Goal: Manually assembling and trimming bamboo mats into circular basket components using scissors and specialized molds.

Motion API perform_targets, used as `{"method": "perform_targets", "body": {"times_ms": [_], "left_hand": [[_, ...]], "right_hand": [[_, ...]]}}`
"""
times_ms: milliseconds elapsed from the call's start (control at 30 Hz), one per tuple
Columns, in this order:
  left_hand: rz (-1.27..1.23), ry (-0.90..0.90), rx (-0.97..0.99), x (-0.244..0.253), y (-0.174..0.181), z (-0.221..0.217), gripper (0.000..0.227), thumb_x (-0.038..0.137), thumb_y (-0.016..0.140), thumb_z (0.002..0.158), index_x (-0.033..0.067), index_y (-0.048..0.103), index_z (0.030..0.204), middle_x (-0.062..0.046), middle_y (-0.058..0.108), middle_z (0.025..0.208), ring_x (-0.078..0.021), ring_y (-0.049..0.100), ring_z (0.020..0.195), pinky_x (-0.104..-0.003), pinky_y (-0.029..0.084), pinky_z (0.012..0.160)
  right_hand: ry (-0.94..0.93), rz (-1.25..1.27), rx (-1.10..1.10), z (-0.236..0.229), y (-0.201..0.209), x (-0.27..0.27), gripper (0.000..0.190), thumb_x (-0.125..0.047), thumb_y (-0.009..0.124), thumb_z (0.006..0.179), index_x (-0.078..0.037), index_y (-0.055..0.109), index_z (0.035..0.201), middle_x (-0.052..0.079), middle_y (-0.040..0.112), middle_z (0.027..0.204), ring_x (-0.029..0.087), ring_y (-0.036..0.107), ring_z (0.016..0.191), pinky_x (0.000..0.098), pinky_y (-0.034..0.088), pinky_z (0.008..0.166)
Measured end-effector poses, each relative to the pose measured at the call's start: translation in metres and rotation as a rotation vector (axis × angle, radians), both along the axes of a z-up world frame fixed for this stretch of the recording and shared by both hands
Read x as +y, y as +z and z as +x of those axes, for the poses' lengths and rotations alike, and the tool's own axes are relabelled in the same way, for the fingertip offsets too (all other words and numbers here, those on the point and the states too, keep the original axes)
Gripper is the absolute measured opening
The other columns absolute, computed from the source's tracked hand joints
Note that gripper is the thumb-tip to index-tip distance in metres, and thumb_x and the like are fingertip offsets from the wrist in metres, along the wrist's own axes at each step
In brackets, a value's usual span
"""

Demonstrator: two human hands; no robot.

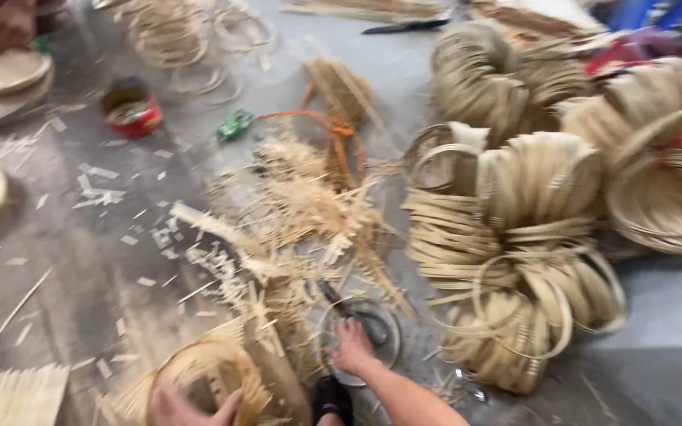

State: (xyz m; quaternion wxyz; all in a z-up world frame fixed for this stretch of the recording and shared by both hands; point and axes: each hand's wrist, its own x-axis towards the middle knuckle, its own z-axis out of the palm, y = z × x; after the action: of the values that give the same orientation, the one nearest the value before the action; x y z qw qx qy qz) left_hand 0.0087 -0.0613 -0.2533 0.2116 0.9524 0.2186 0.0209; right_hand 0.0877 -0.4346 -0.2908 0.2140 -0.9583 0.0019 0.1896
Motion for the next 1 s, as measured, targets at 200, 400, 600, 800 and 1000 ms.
{"method": "perform_targets", "body": {"times_ms": [200,400,600,800,1000], "left_hand": [[0.005,0.206,0.227,-0.039,0.105,0.023,0.123,0.057,0.092,0.054,0.0104,0.03,0.15,-0.023,0.039,0.146,-0.0393,0.043,0.134,-0.058,0.038,0.106],[-0.13,0.061,0.004,-0.022,0.127,0.033,0.112,0.043,0.087,0.056,0.0063,0.031,0.146,-0.019,0.044,0.14,-0.0361,0.046,0.131,-0.055,0.039,0.11],[-0.053,-0.192,-0.181,-0.038,0.116,0.033,0.111,0.041,0.085,0.057,0.0059,0.029,0.146,-0.021,0.042,0.144,-0.0377,0.044,0.132,-0.057,0.037,0.11],[-0.039,-0.164,-0.03,-0.04,0.098,0.034,0.118,0.043,0.088,0.056,0.0103,0.023,0.149,-0.019,0.041,0.145,-0.0384,0.039,0.136,-0.062,0.03,0.11],[-0.131,0.089,0.03,-0.045,0.091,0.035,0.12,0.046,0.092,0.056,0.0144,0.024,0.15,-0.018,0.044,0.146,-0.0389,0.039,0.136,-0.062,0.028,0.109]], "right_hand": [[-0.178,-0.143,-0.09,-0.001,0.026,0.019,0.072,-0.043,0.085,0.071,-0.011,0.051,0.126,0.017,0.049,0.126,0.04,0.051,0.12,0.0505,0.045,0.1],[-0.216,-0.166,-0.239,-0.018,0.007,-0.02,0.073,-0.048,0.086,0.07,-0.009,0.054,0.123,0.017,0.056,0.12,0.04,0.053,0.116,0.0511,0.045,0.099],[-0.08,-0.182,-0.217,-0.018,-0.027,-0.066,0.072,-0.023,0.078,0.074,-0.005,0.05,0.137,0.021,0.06,0.128,0.041,0.057,0.121,0.0497,0.046,0.104],[-0.028,-0.131,0.287,-0.002,0.016,-0.098,0.061,-0.017,0.079,0.065,0.0,0.058,0.12,0.025,0.068,0.111,0.037,0.066,0.102,0.0469,0.053,0.088],[-0.017,0.118,0.571,-0.083,0.041,-0.147,0.036,-0.022,0.083,0.062,-0.001,0.069,0.089,0.01,0.073,0.071,0.021,0.066,0.068,0.0396,0.057,0.067]]}}
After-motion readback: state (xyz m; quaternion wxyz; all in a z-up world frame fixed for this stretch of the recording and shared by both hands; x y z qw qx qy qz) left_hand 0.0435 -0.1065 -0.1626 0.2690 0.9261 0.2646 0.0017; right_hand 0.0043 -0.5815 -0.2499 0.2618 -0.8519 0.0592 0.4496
